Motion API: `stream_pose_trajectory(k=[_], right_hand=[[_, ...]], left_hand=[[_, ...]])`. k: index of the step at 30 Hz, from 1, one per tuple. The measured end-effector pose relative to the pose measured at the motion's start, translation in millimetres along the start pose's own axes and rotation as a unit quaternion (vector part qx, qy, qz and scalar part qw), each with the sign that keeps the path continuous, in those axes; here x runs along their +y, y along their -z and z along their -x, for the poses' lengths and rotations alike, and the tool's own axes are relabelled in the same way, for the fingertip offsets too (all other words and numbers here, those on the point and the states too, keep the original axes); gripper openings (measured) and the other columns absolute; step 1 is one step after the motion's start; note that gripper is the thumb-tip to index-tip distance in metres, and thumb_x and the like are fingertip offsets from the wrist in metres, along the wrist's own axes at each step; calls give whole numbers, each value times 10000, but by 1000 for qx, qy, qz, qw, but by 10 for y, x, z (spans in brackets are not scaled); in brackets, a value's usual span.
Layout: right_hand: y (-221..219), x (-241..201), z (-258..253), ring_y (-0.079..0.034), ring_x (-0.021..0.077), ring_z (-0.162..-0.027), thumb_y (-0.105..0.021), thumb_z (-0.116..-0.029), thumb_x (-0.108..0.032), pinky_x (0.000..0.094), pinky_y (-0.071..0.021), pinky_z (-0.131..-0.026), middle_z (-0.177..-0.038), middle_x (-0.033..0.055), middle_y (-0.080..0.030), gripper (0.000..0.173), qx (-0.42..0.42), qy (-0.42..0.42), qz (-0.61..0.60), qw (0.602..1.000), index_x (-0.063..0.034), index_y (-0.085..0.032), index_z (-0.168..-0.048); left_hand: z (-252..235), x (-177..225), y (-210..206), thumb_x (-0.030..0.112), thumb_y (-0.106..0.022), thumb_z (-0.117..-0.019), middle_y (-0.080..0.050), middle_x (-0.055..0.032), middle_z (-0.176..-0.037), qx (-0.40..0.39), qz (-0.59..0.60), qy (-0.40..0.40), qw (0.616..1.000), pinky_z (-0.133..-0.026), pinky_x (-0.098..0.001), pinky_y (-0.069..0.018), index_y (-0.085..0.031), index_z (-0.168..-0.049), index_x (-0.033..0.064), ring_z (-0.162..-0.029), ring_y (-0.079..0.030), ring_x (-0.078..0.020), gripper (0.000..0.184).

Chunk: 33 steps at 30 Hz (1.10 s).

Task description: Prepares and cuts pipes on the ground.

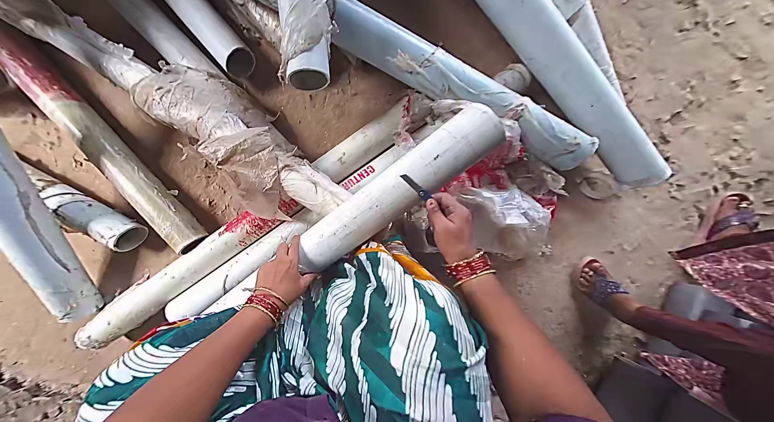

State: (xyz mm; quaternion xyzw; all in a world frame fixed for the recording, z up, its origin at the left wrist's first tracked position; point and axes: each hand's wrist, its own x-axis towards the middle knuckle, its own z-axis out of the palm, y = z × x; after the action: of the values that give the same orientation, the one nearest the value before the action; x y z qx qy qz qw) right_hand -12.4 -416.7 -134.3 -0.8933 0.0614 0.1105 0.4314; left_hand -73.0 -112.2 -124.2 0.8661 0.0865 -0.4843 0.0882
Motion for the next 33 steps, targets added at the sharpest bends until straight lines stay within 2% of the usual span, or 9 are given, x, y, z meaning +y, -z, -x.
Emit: stream_pose_trajectory(k=[4,8,13,15,17,20,24,29,33], right_hand=[[-51,-64,31,-600,246,-574,-527,-1051,-160,435,-499,-542,-675,121,-612,236,-40,95,100,990,13,-676,-989],[239,-60,-219,-487,188,-595,-395,-1118,-348,403,-449,-574,-753,87,-521,374,137,-67,44,987,-41,-606,-1084],[115,-259,-138,-529,211,-572,-528,-1078,-203,415,-444,-551,-686,107,-575,269,-41,20,86,995,-4,-679,-975],[289,-215,-153,-593,267,-688,-471,-1093,-243,487,-502,-664,-827,183,-626,343,49,-43,74,995,46,-655,-1066],[460,-189,-157,-468,84,-619,-418,-1103,-295,287,-443,-603,-829,25,-518,317,147,-130,-25,980,-26,-585,-1100],[555,-513,-32,-433,-30,-437,-444,-1092,-184,144,-413,-438,-610,-134,-466,167,176,-115,-168,963,-151,-540,-959],[601,-1015,426,-501,-49,-455,-433,-1054,-82,129,-461,-459,-598,-181,-555,211,62,-11,-145,987,-161,-581,-926],[526,-1634,793,-524,-31,-448,-328,-1087,-69,136,-474,-451,-581,-161,-566,283,-23,12,-130,991,-121,-564,-940],[310,-2011,886,-560,-30,-482,-340,-1076,-71,134,-498,-482,-601,-152,-590,269,-111,48,-95,988,-114,-561,-929]], left_hand=[[-18,10,-12,512,-725,-925,-431,-302,-1513,-1,-5,-3,1000,-935,-590,-528,-179,-1640,48,-1120,-655,-464,1013],[-5,22,-24,519,-714,-931,-428,-307,-1513,-3,-11,-3,1000,-937,-580,-530,-159,-1643,45,-1113,-659,-463,1019],[-24,1,24,496,-727,-930,-431,-305,-1512,-20,-4,-4,1000,-948,-596,-519,-159,-1646,62,-1138,-643,-479,1013],[-70,-61,124,477,-743,-929,-478,-293,-1482,-24,35,-18,999,-979,-628,-498,-249,-1634,98,-1199,-614,-479,940],[-6,-343,237,435,-771,-922,-590,-294,-1361,9,150,-26,988,-1030,-668,-445,-489,-1521,85,-1229,-592,-479,749],[292,-876,691,396,-729,-963,-710,-249,-1131,136,342,9,930,-974,-664,-447,-709,-1221,24,-1104,-654,-426,453],[817,-1767,824,564,-515,-1034,-649,-132,-1071,297,537,88,785,-875,-462,-496,-647,-1209,24,-945,-612,-202,583],[1561,-2745,-3,674,-408,-1023,-565,-306,-1353,402,572,272,661,-1051,-607,-431,-417,-1443,-34,-1267,-570,-410,823],[1880,-3317,-1233,656,-572,-965,-289,-368,-1579,260,557,430,661,-1154,-652,-323,-339,-1544,-34,-1453,-344,-516,931]])
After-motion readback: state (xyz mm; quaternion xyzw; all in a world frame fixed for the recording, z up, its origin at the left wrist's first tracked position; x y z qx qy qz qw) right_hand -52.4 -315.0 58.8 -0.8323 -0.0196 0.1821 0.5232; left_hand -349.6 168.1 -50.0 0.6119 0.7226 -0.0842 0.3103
